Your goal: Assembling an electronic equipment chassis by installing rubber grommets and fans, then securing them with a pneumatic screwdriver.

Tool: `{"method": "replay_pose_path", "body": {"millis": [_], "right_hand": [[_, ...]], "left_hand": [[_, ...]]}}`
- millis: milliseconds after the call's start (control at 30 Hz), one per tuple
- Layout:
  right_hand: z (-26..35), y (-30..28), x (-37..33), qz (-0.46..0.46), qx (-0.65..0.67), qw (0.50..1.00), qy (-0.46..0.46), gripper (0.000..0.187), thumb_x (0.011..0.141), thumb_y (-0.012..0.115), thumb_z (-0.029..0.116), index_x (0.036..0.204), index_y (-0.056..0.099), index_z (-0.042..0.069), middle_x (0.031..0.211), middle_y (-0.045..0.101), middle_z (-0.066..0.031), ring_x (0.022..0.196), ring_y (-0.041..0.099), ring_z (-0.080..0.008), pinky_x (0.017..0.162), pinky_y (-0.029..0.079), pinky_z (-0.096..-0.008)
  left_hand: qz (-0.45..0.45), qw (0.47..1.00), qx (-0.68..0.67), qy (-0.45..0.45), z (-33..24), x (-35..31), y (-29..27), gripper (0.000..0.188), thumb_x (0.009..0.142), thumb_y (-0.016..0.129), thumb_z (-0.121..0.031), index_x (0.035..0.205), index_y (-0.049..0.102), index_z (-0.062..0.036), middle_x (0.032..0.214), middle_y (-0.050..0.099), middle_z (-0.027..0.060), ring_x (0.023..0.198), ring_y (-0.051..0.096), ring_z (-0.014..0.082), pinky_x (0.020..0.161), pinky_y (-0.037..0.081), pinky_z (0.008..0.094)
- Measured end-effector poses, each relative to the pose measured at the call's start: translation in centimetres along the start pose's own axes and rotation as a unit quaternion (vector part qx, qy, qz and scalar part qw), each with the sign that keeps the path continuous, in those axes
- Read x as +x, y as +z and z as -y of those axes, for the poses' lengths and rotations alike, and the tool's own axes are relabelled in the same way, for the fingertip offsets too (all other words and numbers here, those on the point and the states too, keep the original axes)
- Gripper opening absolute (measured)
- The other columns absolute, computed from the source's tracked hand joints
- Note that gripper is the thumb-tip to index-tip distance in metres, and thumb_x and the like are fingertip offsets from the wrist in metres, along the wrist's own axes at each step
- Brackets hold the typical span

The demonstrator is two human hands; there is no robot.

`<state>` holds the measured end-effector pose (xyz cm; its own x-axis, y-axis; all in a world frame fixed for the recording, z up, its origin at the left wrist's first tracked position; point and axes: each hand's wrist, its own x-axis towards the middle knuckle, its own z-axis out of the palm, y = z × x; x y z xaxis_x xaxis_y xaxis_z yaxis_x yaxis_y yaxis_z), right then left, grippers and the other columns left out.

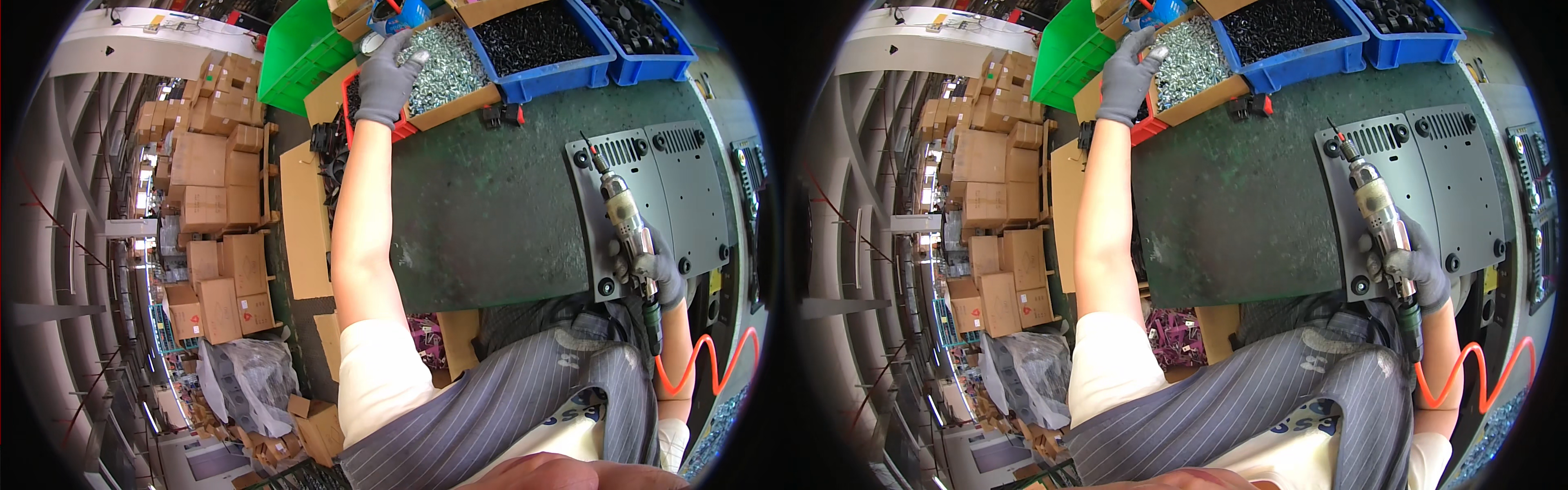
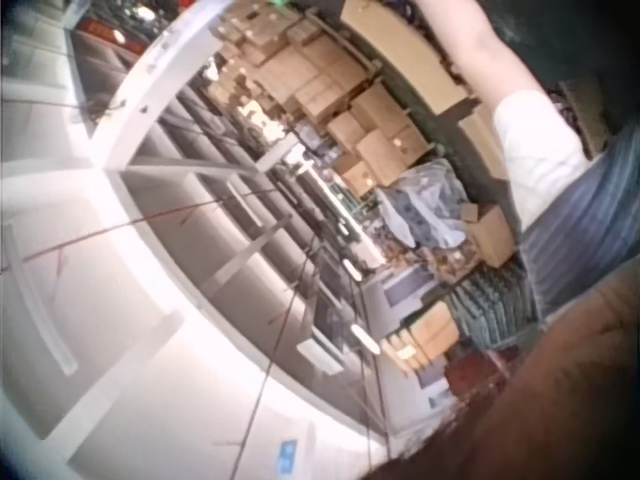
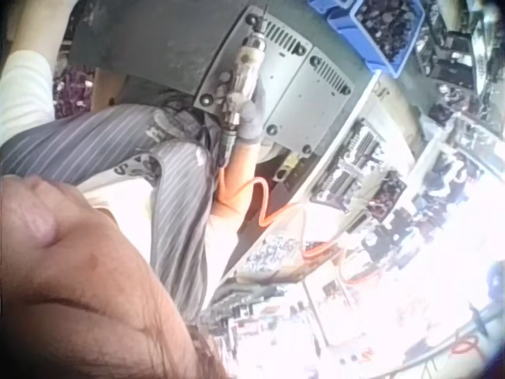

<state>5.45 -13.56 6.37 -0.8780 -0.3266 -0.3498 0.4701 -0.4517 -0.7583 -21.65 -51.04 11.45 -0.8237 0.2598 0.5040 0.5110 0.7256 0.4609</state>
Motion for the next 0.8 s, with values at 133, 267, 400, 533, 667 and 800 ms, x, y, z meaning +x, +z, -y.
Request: {"method": "replay_pose_path", "body": {"millis": [133,267,400,533,667,800], "right_hand": [[0.1,-0.2,-0.1,-0.009,0.01,1.0,0.004,0.087,0.056,0.074,0.028,0.129,0.039,-0.005,0.089,0.06,-0.0124,0.061,0.059,-0.0153,0.052,0.049,-0.0238],[0.2,-0.2,0.0,-0.01,-0.001,1.0,0.009,0.09,0.055,0.074,0.029,0.129,0.039,-0.006,0.089,0.06,-0.0123,0.06,0.059,-0.0156,0.051,0.049,-0.0241],[0.3,-0.2,-0.2,-0.039,-0.005,0.999,0.02,0.085,0.053,0.067,0.02,0.129,0.041,-0.006,0.089,0.061,-0.0136,0.061,0.059,-0.0169,0.052,0.049,-0.0254],[0.2,-0.2,-0.3,-0.07,-0.002,0.997,0.028,0.083,0.05,0.06,0.013,0.128,0.042,-0.006,0.088,0.061,-0.015,0.06,0.059,-0.0185,0.054,0.049,-0.027],[-0.3,-0.7,-0.5,-0.058,0.013,0.998,0.032,0.083,0.052,0.065,0.017,0.128,0.042,-0.005,0.089,0.06,-0.0147,0.06,0.058,-0.0181,0.053,0.048,-0.0262],[0.0,-0.3,-0.5,-0.04,-0.008,0.999,0.026,0.084,0.053,0.07,0.021,0.128,0.041,-0.005,0.089,0.059,-0.0142,0.06,0.058,-0.0173,0.052,0.048,-0.0252]], "left_hand": [[0.002,0.996,0.051,-0.072,-0.1,-0.1,-2.2,0.025,0.079,0.065,-0.021,0.1,0.068,-0.0083,0.098,0.067,0.0132,0.087,0.065,0.023,0.078,0.049,0.0329],[-0.01,0.989,0.098,-0.114,2.0,-3.1,-6.8,0.023,0.079,0.065,-0.018,0.099,0.068,-0.0066,0.093,0.068,0.0111,0.081,0.065,0.02,0.075,0.05,0.0307],[0.02,0.967,0.095,-0.234,6.2,-6.9,-8.8,0.031,0.079,0.069,-0.021,0.107,0.066,-0.0075,0.095,0.068,0.0116,0.083,0.065,0.02,0.079,0.05,0.0307],[0.072,0.961,0.201,-0.176,6.0,-8.0,-7.3,0.045,0.077,0.071,-0.03,0.116,0.061,-0.0093,0.105,0.065,0.0161,0.092,0.063,0.0274,0.086,0.048,0.0351],[0.054,0.956,0.229,-0.177,5.5,-7.3,-5.5,0.037,0.08,0.067,-0.032,0.11,0.065,-0.011,0.102,0.066,0.0157,0.095,0.062,0.0309,0.087,0.047,0.0376],[0.036,0.95,0.21,-0.231,4.5,-6.5,-5.7,0.025,0.082,0.065,-0.029,0.1,0.07,-0.0124,0.099,0.067,0.0131,0.092,0.064,0.0276,0.081,0.049,0.0354]]}}
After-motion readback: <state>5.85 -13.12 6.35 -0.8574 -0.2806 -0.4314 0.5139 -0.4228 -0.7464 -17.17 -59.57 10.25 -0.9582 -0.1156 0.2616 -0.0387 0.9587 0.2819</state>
